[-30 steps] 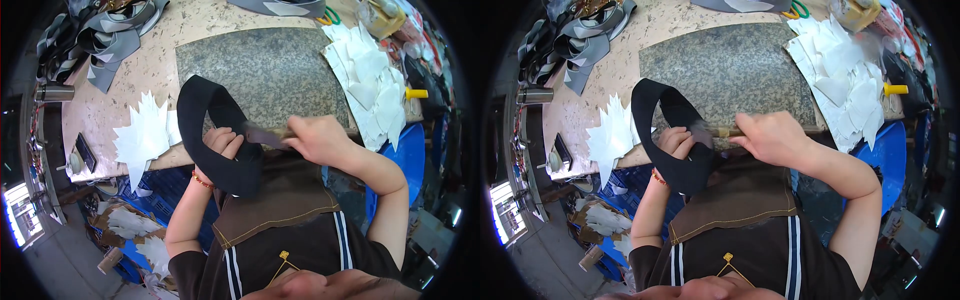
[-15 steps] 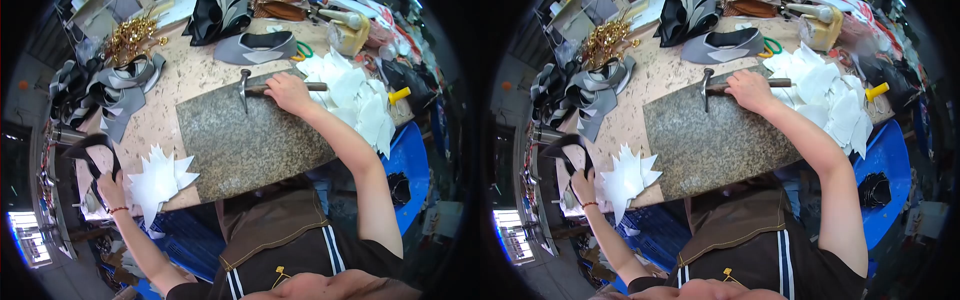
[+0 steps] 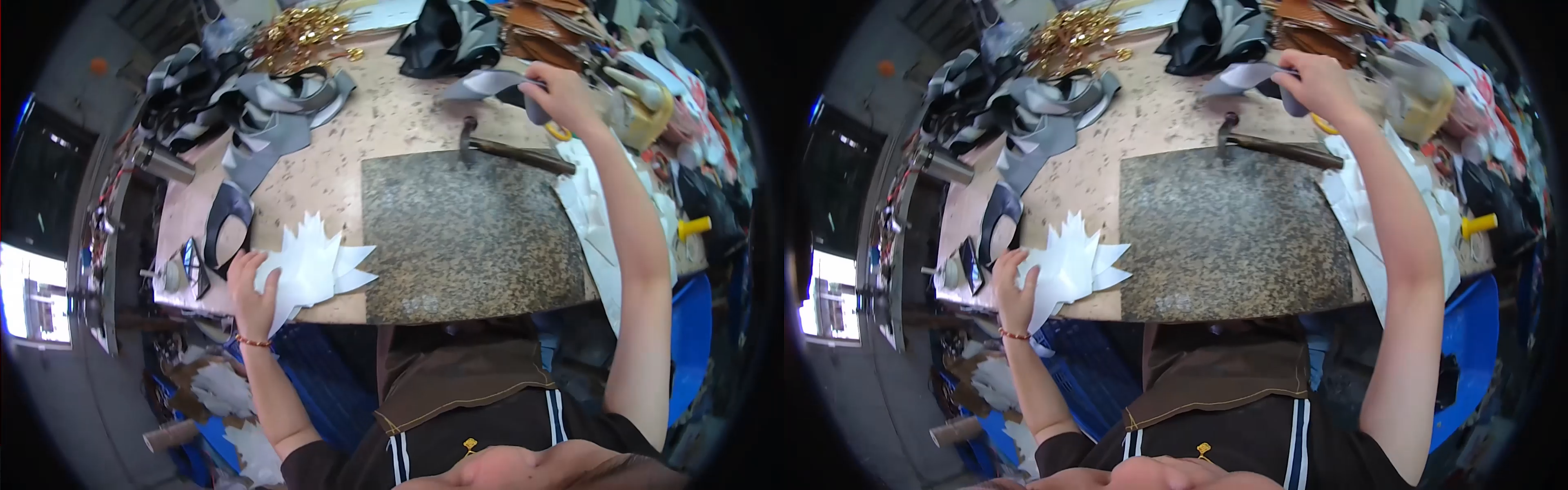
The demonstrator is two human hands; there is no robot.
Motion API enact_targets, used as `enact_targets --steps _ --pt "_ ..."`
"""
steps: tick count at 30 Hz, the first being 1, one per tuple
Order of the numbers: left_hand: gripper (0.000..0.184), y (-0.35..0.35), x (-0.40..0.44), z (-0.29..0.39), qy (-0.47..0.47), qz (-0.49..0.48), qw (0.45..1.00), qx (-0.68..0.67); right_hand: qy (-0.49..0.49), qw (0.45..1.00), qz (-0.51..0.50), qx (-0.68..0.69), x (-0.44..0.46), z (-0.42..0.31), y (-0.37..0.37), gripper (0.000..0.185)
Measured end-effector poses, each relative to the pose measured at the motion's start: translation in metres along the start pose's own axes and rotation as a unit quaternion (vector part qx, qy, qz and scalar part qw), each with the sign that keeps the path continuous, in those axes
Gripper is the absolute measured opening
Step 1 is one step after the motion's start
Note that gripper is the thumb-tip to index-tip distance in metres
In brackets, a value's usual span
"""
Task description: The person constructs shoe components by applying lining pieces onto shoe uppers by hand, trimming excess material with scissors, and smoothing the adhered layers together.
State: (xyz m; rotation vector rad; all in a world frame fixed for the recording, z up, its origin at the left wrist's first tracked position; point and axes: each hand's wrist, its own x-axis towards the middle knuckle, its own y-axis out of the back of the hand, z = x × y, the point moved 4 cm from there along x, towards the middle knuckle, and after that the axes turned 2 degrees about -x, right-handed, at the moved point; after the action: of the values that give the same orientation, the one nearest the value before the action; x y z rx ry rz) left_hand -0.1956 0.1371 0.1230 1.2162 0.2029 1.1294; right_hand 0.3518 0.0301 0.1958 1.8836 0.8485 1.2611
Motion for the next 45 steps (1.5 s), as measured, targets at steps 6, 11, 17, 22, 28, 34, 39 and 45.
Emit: enact_targets --steps 6,11,17,22,28,34,39,45 --pt "0.028 -0.017 0.009 0.015 -0.031 -0.006 0.999 -0.013 0.093 0.971 -0.202 0.083 -0.108 -0.158 0.035 0.022" --pt "0.034 -0.051 0.059 -0.026 0.031 -0.09 0.993 -0.072 0.14 0.921 -0.342 0.124 -0.198 -0.198 -0.013 0.04" --pt "0.063 -0.111 0.172 -0.053 0.041 -0.078 0.995 -0.055 -0.025 0.965 -0.032 0.261 -0.219 -0.141 0.002 0.043" --pt "0.08 -0.137 0.277 -0.082 0.189 0.052 0.964 -0.179 -0.072 0.987 0.058 0.13 -0.273 -0.1 -0.02 0.044" --pt "0.091 -0.155 0.35 -0.127 0.33 0.188 0.911 -0.16 -0.079 0.996 0.004 0.043 -0.279 -0.098 -0.042 0.046" --pt "0.087 -0.177 0.365 -0.161 0.309 0.074 0.923 -0.215 -0.068 0.997 -0.018 0.019 -0.267 -0.103 -0.04 0.042" --pt "0.053 -0.114 0.373 -0.106 0.205 0.147 0.881 -0.4 -0.066 0.997 -0.026 0.01 -0.264 -0.105 -0.04 0.039" --pt "0.046 -0.048 0.374 0.006 0.095 0.05 0.849 -0.517 -0.061 0.998 -0.016 0.013 -0.261 -0.108 -0.037 0.036"
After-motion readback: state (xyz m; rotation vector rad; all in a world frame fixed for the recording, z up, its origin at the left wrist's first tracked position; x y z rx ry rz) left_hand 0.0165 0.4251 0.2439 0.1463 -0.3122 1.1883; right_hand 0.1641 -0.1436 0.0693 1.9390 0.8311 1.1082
